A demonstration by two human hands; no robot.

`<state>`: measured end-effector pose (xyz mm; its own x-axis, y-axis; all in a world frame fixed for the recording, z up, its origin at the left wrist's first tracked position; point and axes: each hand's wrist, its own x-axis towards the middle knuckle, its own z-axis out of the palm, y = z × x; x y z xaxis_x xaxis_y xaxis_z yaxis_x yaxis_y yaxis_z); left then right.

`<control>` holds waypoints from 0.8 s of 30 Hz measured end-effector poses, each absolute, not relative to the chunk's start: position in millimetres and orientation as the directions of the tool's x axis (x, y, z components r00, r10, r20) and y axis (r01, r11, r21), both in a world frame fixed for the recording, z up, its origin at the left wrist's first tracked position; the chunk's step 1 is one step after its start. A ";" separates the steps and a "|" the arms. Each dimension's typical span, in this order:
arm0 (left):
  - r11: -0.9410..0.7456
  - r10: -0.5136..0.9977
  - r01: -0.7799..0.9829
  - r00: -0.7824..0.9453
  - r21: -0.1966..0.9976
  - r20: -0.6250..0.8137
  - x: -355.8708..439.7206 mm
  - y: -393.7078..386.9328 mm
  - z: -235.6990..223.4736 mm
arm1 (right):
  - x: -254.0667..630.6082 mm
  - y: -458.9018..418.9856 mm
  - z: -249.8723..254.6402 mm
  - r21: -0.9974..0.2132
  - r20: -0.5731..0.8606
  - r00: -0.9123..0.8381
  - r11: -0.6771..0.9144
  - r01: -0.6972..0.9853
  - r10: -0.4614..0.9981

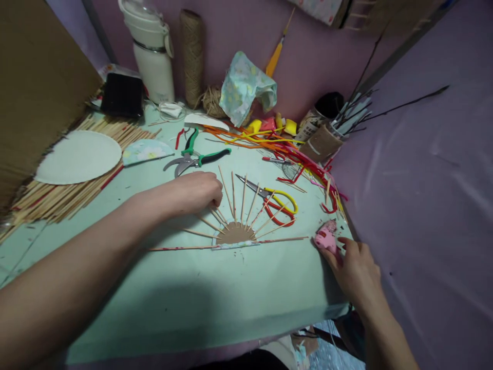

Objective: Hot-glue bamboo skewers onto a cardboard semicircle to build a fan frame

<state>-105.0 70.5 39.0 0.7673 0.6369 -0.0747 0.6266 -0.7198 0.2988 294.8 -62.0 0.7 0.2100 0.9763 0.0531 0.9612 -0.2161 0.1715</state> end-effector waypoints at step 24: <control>-0.749 0.623 0.648 0.760 0.138 -0.186 -88.6 62.3 49.3 | 130.5 -51.2 5.5 -0.460 0.333 -0.433 0.545 0.701 0.838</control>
